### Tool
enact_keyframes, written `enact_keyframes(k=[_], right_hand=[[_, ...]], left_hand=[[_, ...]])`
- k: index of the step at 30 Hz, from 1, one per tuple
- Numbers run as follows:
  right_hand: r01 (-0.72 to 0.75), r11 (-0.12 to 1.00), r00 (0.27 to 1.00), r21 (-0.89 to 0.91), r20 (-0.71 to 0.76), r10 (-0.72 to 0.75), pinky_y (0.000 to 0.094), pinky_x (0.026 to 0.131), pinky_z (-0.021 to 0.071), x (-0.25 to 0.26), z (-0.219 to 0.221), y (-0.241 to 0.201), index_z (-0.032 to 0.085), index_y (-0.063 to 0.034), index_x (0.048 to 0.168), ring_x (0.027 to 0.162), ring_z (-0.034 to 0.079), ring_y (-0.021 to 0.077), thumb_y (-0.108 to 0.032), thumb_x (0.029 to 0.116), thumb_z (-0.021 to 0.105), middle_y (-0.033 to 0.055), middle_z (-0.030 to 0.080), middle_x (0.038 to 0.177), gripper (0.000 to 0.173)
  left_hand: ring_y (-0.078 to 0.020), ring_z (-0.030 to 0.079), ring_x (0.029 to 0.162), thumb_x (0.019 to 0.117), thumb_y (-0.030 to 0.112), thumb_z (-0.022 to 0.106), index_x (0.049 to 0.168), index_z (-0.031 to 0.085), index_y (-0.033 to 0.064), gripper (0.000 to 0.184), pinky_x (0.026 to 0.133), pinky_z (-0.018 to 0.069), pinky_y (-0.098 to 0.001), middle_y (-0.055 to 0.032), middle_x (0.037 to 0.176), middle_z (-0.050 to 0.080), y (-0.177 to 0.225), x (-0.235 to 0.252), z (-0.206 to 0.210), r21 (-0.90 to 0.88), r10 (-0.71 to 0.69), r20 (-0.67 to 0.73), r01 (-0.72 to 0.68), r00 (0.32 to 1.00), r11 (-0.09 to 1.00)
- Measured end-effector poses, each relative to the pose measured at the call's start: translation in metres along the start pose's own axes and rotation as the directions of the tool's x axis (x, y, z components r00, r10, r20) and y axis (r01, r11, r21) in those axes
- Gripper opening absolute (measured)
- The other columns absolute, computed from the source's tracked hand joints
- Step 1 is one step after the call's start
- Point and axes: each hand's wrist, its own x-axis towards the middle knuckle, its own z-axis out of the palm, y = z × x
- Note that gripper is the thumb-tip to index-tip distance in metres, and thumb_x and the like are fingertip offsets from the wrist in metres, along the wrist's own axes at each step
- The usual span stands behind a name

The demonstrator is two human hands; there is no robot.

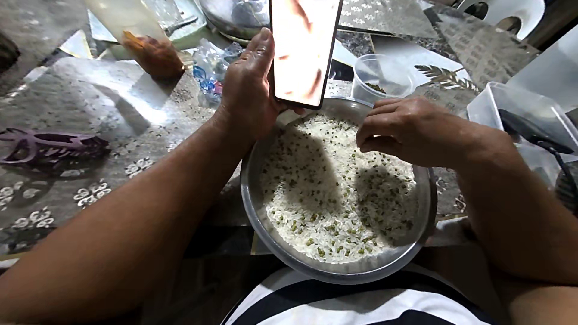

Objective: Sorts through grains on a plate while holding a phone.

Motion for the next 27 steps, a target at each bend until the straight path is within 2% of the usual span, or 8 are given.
enact_keyframes(k=[3,10,15,19,23,25,27], right_hand=[[-0.013,0.999,1.000,0.029,0.018,0.013,0.0274,0.076,0.0532,0.000,-0.001,0.000,0.076,-0.0092,0.090,0.081,0.066,0.0148,-0.009,0.0945,0.066,0.0031,0.071,0.083,0.011],[-0.004,1.000,1.000,-0.010,-0.001,0.004,0.0273,0.074,0.0520,-0.002,-0.003,-0.001,0.078,-0.0098,0.095,0.080,0.065,0.0149,-0.008,0.0971,0.059,0.0025,0.071,0.082,0.019],[-0.029,0.999,1.000,0.017,0.000,0.029,0.0286,0.076,0.0521,-0.002,-0.003,-0.002,0.077,-0.0113,0.106,0.081,0.064,0.0131,-0.009,0.0969,0.062,0.0000,0.074,0.088,0.018],[-0.038,0.999,0.999,0.025,0.003,0.038,0.0291,0.075,0.0529,-0.002,-0.005,-0.003,0.077,-0.0104,0.099,0.078,0.065,0.0134,-0.008,0.0951,0.065,0.0014,0.072,0.082,0.013],[-0.035,0.999,0.999,0.036,0.000,0.035,0.0267,0.073,0.0531,-0.002,-0.007,-0.002,0.077,-0.0106,0.099,0.077,0.065,0.0111,-0.009,0.0962,0.063,0.0010,0.071,0.083,0.014],[-0.040,0.999,0.999,0.020,-0.023,0.040,0.0289,0.072,0.0533,-0.003,-0.009,-0.002,0.076,-0.0095,0.097,0.077,0.066,0.0131,-0.009,0.0959,0.062,0.0026,0.072,0.083,0.014],[-0.092,0.996,0.993,-0.017,-0.071,0.090,0.0324,0.071,0.0536,-0.004,-0.014,0.000,0.075,-0.0081,0.096,0.076,0.066,0.0161,-0.009,0.0959,0.062,0.0053,0.071,0.084,0.013]], left_hand=[[-0.0266,0.074,0.093,0.1139,0.034,0.022,0.141,0.047,0.0158,0.041,0.066,0.0644,-0.0425,-0.0097,0.119,0.070,0.000,0.001,-0.001,-0.011,-0.003,0.008,0.003,1.000,1.000],[-0.0262,0.074,0.092,0.1140,0.036,0.022,0.140,0.048,0.0172,0.041,0.067,0.0642,-0.0418,-0.0089,0.117,0.070,0.002,-0.001,0.002,-0.001,-0.020,-0.024,0.020,1.000,1.000],[-0.0268,0.074,0.095,0.1139,0.035,0.023,0.139,0.048,0.0166,0.040,0.069,0.0643,-0.0436,-0.0092,0.118,0.070,0.002,0.000,0.001,-0.021,-0.018,-0.019,0.018,1.000,1.000],[-0.0259,0.074,0.095,0.1140,0.035,0.022,0.140,0.048,0.0158,0.041,0.069,0.0642,-0.0427,-0.0090,0.117,0.070,0.001,0.000,0.001,-0.016,-0.008,-0.005,0.008,1.000,1.000],[-0.0219,0.074,0.088,0.1139,0.034,0.025,0.131,0.052,0.0157,0.037,0.066,0.0645,-0.0404,-0.0057,0.105,0.071,0.002,-0.001,0.003,-0.022,-0.006,-0.036,0.005,0.999,1.000],[-0.0208,0.074,0.083,0.1140,0.034,0.024,0.129,0.052,0.0155,0.037,0.063,0.0641,-0.0383,-0.0049,0.102,0.072,0.002,-0.002,0.003,-0.011,-0.004,-0.042,0.004,0.999,1.000],[-0.0216,0.074,0.085,0.1141,0.033,0.023,0.133,0.051,0.0145,0.039,0.062,0.0635,-0.0377,-0.0062,0.107,0.072,0.002,-0.002,0.002,-0.007,-0.004,-0.029,0.003,1.000,1.000]])
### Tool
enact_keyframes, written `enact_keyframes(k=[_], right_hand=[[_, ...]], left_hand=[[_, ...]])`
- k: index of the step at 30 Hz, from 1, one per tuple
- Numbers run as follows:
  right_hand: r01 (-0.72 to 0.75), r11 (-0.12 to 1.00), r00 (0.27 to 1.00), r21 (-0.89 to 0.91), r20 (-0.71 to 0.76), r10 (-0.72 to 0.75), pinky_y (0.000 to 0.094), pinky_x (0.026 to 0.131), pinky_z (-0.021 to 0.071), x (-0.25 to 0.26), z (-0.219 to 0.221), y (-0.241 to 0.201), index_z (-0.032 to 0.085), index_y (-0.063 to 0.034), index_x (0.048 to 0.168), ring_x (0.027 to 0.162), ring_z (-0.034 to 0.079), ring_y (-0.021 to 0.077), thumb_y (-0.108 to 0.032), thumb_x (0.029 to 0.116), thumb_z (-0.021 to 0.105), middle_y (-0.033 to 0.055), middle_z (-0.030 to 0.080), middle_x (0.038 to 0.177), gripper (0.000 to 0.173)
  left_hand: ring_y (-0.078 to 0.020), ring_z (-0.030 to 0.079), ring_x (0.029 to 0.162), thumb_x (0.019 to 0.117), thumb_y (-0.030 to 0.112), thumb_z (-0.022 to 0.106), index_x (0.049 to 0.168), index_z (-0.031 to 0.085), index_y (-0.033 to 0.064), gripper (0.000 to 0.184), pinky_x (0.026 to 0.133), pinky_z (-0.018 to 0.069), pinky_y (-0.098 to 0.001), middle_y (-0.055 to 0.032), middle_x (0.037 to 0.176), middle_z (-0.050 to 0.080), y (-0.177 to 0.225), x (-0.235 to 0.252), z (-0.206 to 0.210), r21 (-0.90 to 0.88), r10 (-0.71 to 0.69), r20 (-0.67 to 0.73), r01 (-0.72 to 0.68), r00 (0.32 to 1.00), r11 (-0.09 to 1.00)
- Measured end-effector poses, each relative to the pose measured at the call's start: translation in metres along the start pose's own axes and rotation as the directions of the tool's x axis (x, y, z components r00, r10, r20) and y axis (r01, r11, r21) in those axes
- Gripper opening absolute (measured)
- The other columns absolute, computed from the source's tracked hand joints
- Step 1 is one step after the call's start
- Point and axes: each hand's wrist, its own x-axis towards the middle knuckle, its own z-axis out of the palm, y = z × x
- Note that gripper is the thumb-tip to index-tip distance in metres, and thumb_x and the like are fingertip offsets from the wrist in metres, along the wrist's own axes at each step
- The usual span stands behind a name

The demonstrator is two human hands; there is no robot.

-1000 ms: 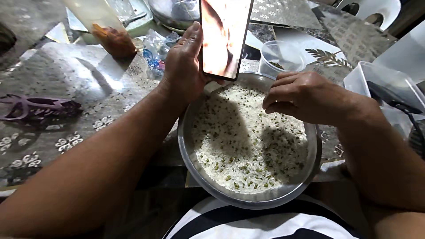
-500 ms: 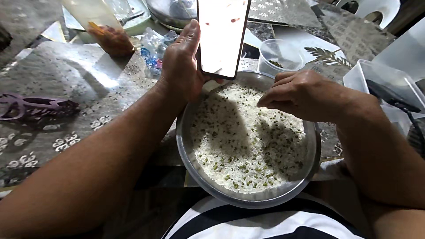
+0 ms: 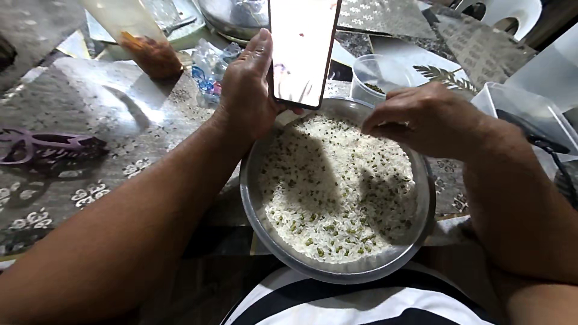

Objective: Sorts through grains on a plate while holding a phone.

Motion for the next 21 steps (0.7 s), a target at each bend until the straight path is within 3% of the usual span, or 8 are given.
enact_keyframes(k=[4,8,10,13,17,21], right_hand=[[-0.162,0.985,0.978,-0.064,-0.144,0.152,0.0307,0.071,0.0530,-0.004,-0.010,0.014,0.075,-0.0047,0.099,0.075,0.066,0.0149,-0.010,0.0966,0.062,0.0101,0.071,0.086,0.014],[-0.303,0.953,0.930,0.026,-0.211,0.301,0.0165,0.073,0.0480,-0.006,-0.012,0.028,0.073,-0.0043,0.101,0.075,0.058,-0.0012,-0.014,0.0969,0.066,0.0027,0.069,0.088,0.013],[-0.293,0.940,0.923,0.174,-0.206,0.326,0.0110,0.072,0.0496,-0.007,-0.011,0.033,0.072,-0.0061,0.100,0.074,0.058,-0.0080,-0.013,0.0939,0.070,-0.0044,0.069,0.087,0.010],[-0.220,0.927,0.955,0.304,-0.128,0.268,0.0120,0.073,0.0524,-0.005,-0.007,0.025,0.073,-0.0070,0.099,0.077,0.062,-0.0073,-0.010,0.0901,0.072,-0.0066,0.071,0.088,0.009],[-0.136,0.938,0.985,0.319,-0.058,0.163,0.0109,0.073,0.0515,0.000,-0.004,0.007,0.075,-0.0073,0.097,0.078,0.062,-0.0072,-0.008,0.0899,0.072,-0.0056,0.073,0.090,0.008],[-0.169,0.958,0.976,0.231,-0.093,0.195,0.0102,0.074,0.0511,-0.001,-0.007,0.006,0.074,-0.0079,0.099,0.078,0.062,-0.0080,-0.012,0.0938,0.069,-0.0048,0.072,0.090,0.009]], left_hand=[[-0.0245,0.075,0.088,0.1140,0.033,0.024,0.140,0.048,0.0160,0.039,0.063,0.0639,-0.0395,-0.0082,0.115,0.071,0.001,0.000,0.001,-0.018,-0.028,-0.016,0.027,0.999,0.999],[-0.0245,0.075,0.085,0.1139,0.035,0.022,0.140,0.047,0.0169,0.041,0.060,0.0636,-0.0385,-0.0084,0.114,0.071,-0.001,0.002,-0.005,0.009,-0.026,0.044,0.025,0.999,1.000],[-0.0247,0.075,0.085,0.1139,0.036,0.021,0.139,0.048,0.0170,0.041,0.060,0.0636,-0.0387,-0.0082,0.112,0.072,-0.001,0.002,-0.004,0.022,-0.024,0.044,0.023,0.999,0.999],[-0.0238,0.075,0.086,0.1138,0.034,0.024,0.139,0.048,0.0165,0.040,0.061,0.0637,-0.0388,-0.0076,0.113,0.071,-0.002,0.002,-0.004,0.008,-0.017,0.031,0.017,0.999,1.000],[-0.0249,0.075,0.089,0.1138,0.035,0.023,0.138,0.051,0.0157,0.041,0.064,0.0639,-0.0400,-0.0088,0.114,0.072,-0.002,0.003,-0.003,-0.010,-0.025,0.024,0.025,0.999,1.000],[-0.0257,0.074,0.089,0.1138,0.036,0.021,0.140,0.049,0.0165,0.043,0.063,0.0635,-0.0401,-0.0099,0.116,0.071,-0.002,0.004,-0.004,-0.015,-0.031,0.040,0.032,0.999,0.999]])
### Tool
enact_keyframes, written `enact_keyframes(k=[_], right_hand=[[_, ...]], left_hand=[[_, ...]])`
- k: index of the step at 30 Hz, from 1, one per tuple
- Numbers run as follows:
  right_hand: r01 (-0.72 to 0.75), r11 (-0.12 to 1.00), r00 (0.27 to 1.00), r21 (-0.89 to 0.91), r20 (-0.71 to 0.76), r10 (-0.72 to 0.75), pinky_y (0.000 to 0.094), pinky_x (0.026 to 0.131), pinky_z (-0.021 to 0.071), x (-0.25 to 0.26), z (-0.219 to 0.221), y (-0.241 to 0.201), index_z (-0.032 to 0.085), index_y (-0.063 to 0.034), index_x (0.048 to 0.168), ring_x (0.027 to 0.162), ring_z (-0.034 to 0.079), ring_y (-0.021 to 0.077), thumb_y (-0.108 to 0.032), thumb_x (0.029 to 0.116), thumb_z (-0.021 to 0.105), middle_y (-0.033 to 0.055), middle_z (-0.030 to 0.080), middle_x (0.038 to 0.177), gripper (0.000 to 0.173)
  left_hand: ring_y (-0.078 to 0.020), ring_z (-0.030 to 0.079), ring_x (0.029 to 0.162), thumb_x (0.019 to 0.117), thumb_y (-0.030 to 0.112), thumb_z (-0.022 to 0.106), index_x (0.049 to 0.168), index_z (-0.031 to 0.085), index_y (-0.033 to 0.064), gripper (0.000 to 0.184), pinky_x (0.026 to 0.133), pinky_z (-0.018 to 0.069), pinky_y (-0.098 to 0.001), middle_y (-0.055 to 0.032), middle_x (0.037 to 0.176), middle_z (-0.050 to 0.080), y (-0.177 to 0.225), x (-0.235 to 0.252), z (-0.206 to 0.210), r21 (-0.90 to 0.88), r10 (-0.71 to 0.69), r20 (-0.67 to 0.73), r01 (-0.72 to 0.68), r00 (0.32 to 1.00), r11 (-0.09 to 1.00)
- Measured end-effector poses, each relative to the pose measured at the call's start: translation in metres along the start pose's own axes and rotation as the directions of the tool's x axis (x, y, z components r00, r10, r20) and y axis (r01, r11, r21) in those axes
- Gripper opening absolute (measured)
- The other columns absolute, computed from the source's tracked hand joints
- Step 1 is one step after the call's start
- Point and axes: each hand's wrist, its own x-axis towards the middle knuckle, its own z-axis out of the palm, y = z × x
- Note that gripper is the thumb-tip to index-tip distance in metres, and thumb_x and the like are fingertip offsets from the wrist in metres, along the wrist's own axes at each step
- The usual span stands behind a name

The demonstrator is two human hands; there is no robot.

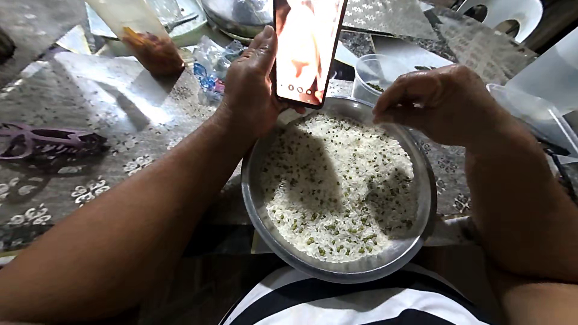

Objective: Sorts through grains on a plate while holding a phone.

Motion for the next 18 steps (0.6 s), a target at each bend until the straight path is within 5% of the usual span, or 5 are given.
enact_keyframes(k=[7,12,15,18], right_hand=[[0.000,0.988,0.997,-0.157,-0.070,-0.011,0.0144,0.076,0.0507,0.001,-0.001,0.013,0.075,-0.0064,0.101,0.078,0.062,-0.0035,-0.012,0.0972,0.064,0.0006,0.072,0.090,0.013],[-0.212,0.920,0.942,-0.329,-0.320,0.102,0.0308,0.081,0.0541,0.008,0.001,0.043,0.074,-0.0030,0.109,0.084,0.068,0.0154,-0.015,0.1021,0.060,0.0127,0.074,0.099,0.020],[-0.276,0.887,0.943,-0.369,-0.282,0.177,0.0494,0.098,0.0493,0.008,0.002,0.059,0.074,-0.0022,0.114,0.106,0.068,0.0350,-0.021,0.1035,0.059,0.0184,0.074,0.109,0.026],[-0.196,0.902,0.964,-0.385,-0.243,0.106,0.0504,0.097,0.0485,0.005,0.002,0.045,0.075,-0.0017,0.107,0.106,0.066,0.0372,-0.017,0.1019,0.061,0.0185,0.074,0.105,0.022]], left_hand=[[-0.0238,0.074,0.091,0.1137,0.034,0.023,0.138,0.050,0.0167,0.041,0.065,0.0636,-0.0392,-0.0076,0.116,0.071,0.000,0.000,-0.001,0.010,0.020,0.012,-0.020,1.000,1.000],[-0.0259,0.073,0.095,0.1138,0.035,0.021,0.145,0.046,0.0175,0.043,0.067,0.0637,-0.0413,-0.0092,0.120,0.069,-0.001,0.000,-0.002,0.021,0.019,0.024,-0.020,1.000,1.000],[-0.0259,0.073,0.096,0.1140,0.035,0.020,0.144,0.046,0.0179,0.043,0.068,0.0641,-0.0414,-0.0092,0.121,0.069,-0.001,0.000,-0.002,0.027,0.022,0.037,-0.023,0.999,0.999],[-0.0251,0.073,0.098,0.1140,0.035,0.020,0.143,0.047,0.0186,0.043,0.070,0.0639,-0.0414,-0.0082,0.122,0.068,-0.001,0.001,-0.002,0.012,0.024,0.035,-0.024,0.999,1.000]])
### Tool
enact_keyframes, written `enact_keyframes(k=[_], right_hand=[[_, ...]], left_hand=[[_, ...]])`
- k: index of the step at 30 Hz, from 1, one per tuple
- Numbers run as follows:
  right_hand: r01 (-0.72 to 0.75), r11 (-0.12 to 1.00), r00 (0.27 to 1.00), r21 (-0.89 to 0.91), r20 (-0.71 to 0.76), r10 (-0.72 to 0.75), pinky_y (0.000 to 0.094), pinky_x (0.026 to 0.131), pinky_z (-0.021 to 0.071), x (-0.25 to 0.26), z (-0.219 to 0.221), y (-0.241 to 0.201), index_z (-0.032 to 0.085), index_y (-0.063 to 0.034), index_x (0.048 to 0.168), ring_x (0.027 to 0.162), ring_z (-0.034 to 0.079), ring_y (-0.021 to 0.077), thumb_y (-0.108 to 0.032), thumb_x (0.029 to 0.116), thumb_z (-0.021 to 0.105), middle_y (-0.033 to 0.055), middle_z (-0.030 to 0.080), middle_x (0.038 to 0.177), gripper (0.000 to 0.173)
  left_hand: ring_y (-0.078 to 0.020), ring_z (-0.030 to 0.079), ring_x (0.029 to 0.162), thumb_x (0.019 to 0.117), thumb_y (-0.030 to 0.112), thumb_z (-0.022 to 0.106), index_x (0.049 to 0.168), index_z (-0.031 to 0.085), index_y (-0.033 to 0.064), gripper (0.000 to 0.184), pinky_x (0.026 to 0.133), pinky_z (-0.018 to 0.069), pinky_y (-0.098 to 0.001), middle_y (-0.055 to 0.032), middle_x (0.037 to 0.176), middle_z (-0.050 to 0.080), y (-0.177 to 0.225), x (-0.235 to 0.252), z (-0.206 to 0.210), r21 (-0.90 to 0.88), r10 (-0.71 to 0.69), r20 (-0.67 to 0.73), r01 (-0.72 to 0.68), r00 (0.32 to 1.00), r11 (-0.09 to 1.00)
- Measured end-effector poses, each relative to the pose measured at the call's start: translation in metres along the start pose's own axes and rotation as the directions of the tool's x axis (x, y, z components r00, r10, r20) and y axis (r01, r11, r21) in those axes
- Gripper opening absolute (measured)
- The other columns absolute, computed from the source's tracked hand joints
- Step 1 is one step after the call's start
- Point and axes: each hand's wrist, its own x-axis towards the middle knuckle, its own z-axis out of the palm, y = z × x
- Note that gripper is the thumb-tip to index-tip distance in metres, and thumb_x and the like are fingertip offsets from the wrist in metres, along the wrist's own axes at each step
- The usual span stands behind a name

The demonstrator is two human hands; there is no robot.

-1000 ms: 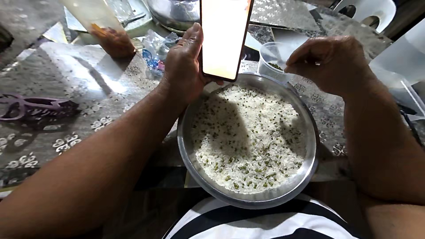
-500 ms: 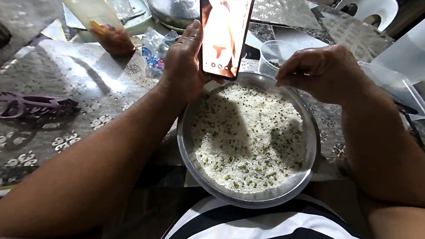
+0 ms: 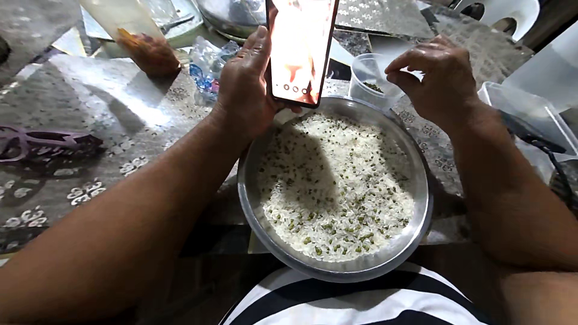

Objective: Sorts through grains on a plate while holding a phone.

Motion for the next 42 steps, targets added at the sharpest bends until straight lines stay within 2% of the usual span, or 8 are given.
enact_keyframes(k=[4,7,10,20,24,28,33,42], right_hand=[[0.207,0.946,0.939,0.250,0.220,-0.263,0.0387,0.083,0.0545,-0.010,-0.011,-0.035,0.077,-0.0069,0.095,0.090,0.068,0.0217,-0.010,0.0907,0.070,0.0088,0.073,0.092,0.009],[0.300,0.895,0.826,0.329,0.379,-0.416,0.0373,0.086,0.0547,-0.015,0.004,-0.050,0.079,-0.0133,0.095,0.094,0.068,0.0211,-0.014,0.0884,0.076,0.0036,0.073,0.093,0.007],[0.287,0.898,0.797,0.335,0.437,-0.417,0.0386,0.084,0.0548,-0.016,0.014,-0.057,0.078,-0.0102,0.092,0.092,0.068,0.0239,-0.003,0.0874,0.074,0.0073,0.072,0.091,0.010],[0.349,0.865,0.820,0.360,0.329,-0.468,0.0275,0.080,0.0553,-0.017,0.001,-0.056,0.077,-0.0125,0.093,0.086,0.067,0.0135,-0.008,0.0911,0.069,0.0013,0.071,0.088,0.009],[0.359,0.855,0.801,0.375,0.346,-0.489,0.0279,0.078,0.0545,-0.021,0.002,-0.060,0.076,-0.0134,0.094,0.086,0.065,0.0134,-0.009,0.0959,0.064,0.0004,0.069,0.087,0.013],[0.363,0.869,0.818,0.335,0.333,-0.470,0.0317,0.071,0.0545,-0.023,-0.003,-0.068,0.070,-0.0140,0.099,0.082,0.062,0.0156,-0.009,0.0975,0.057,0.0017,0.061,0.088,0.014],[0.374,0.876,0.817,0.306,0.338,-0.467,0.0316,0.068,0.0555,-0.026,-0.005,-0.073,0.068,-0.0137,0.101,0.077,0.065,0.0130,-0.017,0.1020,0.052,-0.0007,0.064,0.084,0.016],[0.322,0.869,0.851,0.375,0.288,-0.440,0.0271,0.073,0.0565,-0.018,-0.009,-0.054,0.071,-0.0101,0.098,0.079,0.067,0.0105,-0.009,0.0960,0.064,0.0024,0.071,0.090,0.007]], left_hand=[[-0.0251,0.073,0.096,0.1140,0.034,0.022,0.142,0.047,0.0167,0.041,0.068,0.0640,-0.0417,-0.0085,0.119,0.069,0.000,-0.001,0.002,-0.013,0.003,-0.022,-0.004,1.000,1.000],[-0.0257,0.073,0.097,0.1139,0.035,0.022,0.142,0.048,0.0178,0.042,0.069,0.0639,-0.0424,-0.0085,0.120,0.069,0.000,-0.001,0.001,0.005,0.000,-0.034,0.000,0.999,1.000],[-0.0270,0.073,0.098,0.1139,0.035,0.022,0.141,0.049,0.0174,0.042,0.070,0.0637,-0.0439,-0.0099,0.121,0.068,0.000,0.000,0.001,0.000,0.000,-0.031,0.000,1.000,1.000],[-0.0242,0.074,0.093,0.1137,0.035,0.022,0.144,0.044,0.0179,0.041,0.066,0.0637,-0.0405,-0.0080,0.117,0.070,0.000,-0.002,0.003,0.006,-0.004,-0.050,0.004,0.999,1.000],[-0.0249,0.073,0.094,0.1137,0.037,0.021,0.144,0.045,0.0173,0.043,0.067,0.0636,-0.0404,-0.0091,0.118,0.069,-0.001,-0.003,0.004,0.017,-0.018,-0.043,0.018,0.999,1.000],[-0.0232,0.075,0.084,0.1141,0.034,0.022,0.141,0.046,0.0152,0.040,0.059,0.0634,-0.0366,-0.0088,0.112,0.071,0.002,-0.004,0.007,-0.002,-0.011,-0.064,0.011,0.998,1.000],[-0.0224,0.075,0.084,0.1141,0.033,0.024,0.137,0.049,0.0149,0.039,0.059,0.0634,-0.0365,-0.0083,0.112,0.072,0.003,-0.006,0.009,-0.009,-0.022,-0.088,0.021,0.996,1.000],[-0.0234,0.075,0.088,0.1140,0.034,0.023,0.138,0.049,0.0159,0.040,0.061,0.0638,-0.0375,-0.0080,0.114,0.072,0.001,-0.004,0.006,-0.010,-0.007,-0.060,0.007,0.998,1.000]])
